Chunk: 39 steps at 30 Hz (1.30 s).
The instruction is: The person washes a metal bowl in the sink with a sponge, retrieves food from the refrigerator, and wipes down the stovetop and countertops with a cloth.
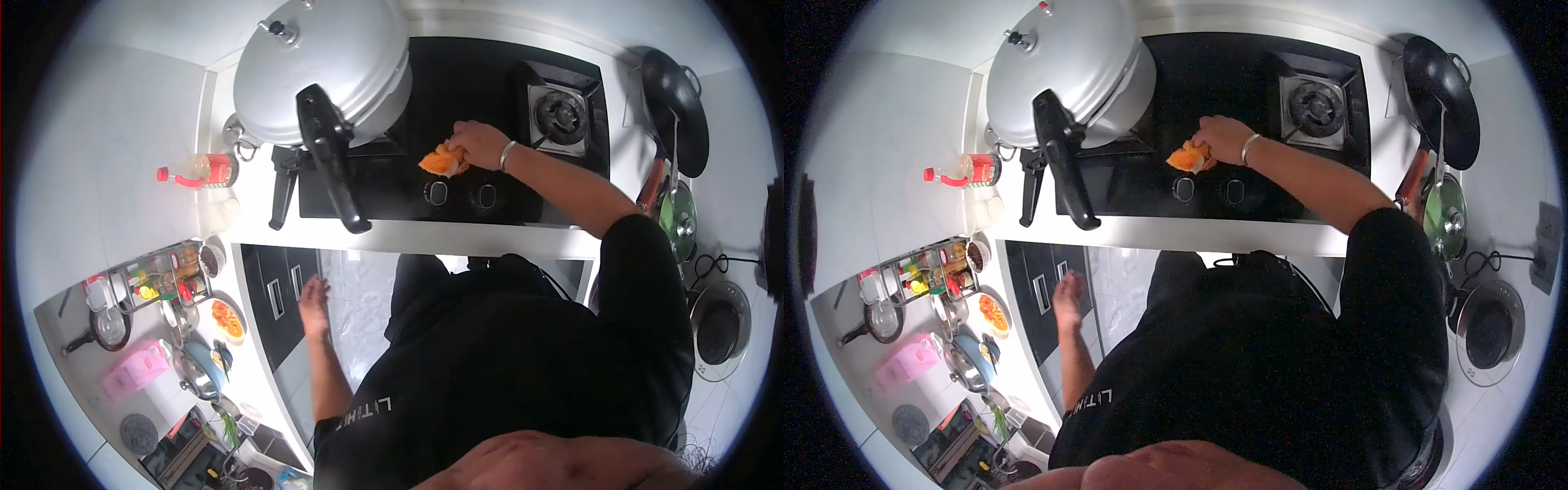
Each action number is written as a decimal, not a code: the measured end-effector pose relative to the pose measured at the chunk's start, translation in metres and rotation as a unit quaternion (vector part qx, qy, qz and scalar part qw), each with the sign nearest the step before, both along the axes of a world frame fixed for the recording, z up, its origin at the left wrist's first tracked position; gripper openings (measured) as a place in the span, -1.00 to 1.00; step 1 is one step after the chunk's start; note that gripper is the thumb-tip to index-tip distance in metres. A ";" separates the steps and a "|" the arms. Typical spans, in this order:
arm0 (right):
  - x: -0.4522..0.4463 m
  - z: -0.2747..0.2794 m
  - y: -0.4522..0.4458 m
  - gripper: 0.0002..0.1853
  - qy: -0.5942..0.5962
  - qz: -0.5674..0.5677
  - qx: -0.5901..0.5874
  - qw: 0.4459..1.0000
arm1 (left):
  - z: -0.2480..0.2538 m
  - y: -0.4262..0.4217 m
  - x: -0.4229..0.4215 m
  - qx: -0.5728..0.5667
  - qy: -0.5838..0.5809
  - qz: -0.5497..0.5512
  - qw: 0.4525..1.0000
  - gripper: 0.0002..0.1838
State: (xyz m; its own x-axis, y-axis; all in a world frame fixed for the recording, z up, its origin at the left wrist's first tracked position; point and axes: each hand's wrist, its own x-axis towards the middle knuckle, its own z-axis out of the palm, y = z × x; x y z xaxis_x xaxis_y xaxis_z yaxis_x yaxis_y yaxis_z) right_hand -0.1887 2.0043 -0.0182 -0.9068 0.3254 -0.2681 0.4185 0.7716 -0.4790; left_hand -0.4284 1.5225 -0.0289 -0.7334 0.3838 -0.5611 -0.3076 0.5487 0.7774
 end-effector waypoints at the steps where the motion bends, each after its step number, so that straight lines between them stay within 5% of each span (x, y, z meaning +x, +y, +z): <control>1: -0.006 -0.002 -0.009 -0.76 0.010 -0.027 0.014 0.999 | 0.017 0.011 -0.021 0.029 0.008 0.002 1.000 -0.47; 9: -0.079 -0.014 -0.134 -0.62 -0.001 -0.104 0.166 0.981 | 0.119 0.128 -0.124 0.115 0.064 -0.168 0.977 -0.48; 12: -0.111 0.004 -0.172 -0.48 0.039 -0.239 0.096 0.966 | 0.125 0.149 -0.140 0.135 0.040 -0.236 0.961 -0.46; 13: -0.125 -0.032 -0.184 -0.34 0.111 -0.371 -0.036 0.921 | 0.126 0.154 -0.142 0.135 0.028 -0.255 0.957 -0.45; 14: -0.150 -0.067 -0.193 -0.42 0.179 -0.388 -0.004 0.904 | 0.126 0.158 -0.144 0.139 0.018 -0.264 0.954 -0.45; 18: -0.213 -0.014 -0.226 -0.62 0.201 -0.225 0.052 0.952 | 0.130 0.175 -0.140 0.137 -0.038 -0.310 0.940 -0.44; 23: -0.200 -0.030 -0.239 -0.49 0.180 -0.033 0.088 0.979 | 0.124 0.206 -0.146 0.171 -0.202 -0.363 0.893 -0.47; 25: -0.175 -0.106 -0.225 -0.41 0.269 -0.198 0.058 0.941 | 0.124 0.218 -0.144 0.161 -0.241 -0.376 0.880 -0.49; 29: -0.126 -0.036 -0.205 -0.38 0.177 -0.462 0.050 0.868 | 0.127 0.235 -0.138 0.143 -0.302 -0.394 0.856 -0.56; 33: -0.111 -0.022 -0.167 -0.52 0.070 -0.238 0.157 0.956 | 0.122 0.241 -0.144 0.125 -0.330 -0.393 0.849 -0.57; 36: -0.077 -0.018 -0.114 -0.60 0.030 -0.085 0.095 0.991 | 0.125 0.241 -0.141 0.121 -0.335 -0.378 0.855 -0.56; 39: -0.048 -0.031 -0.087 -0.66 0.101 -0.088 0.026 0.991 | 0.121 0.241 -0.139 0.125 -0.328 -0.383 0.854 -0.57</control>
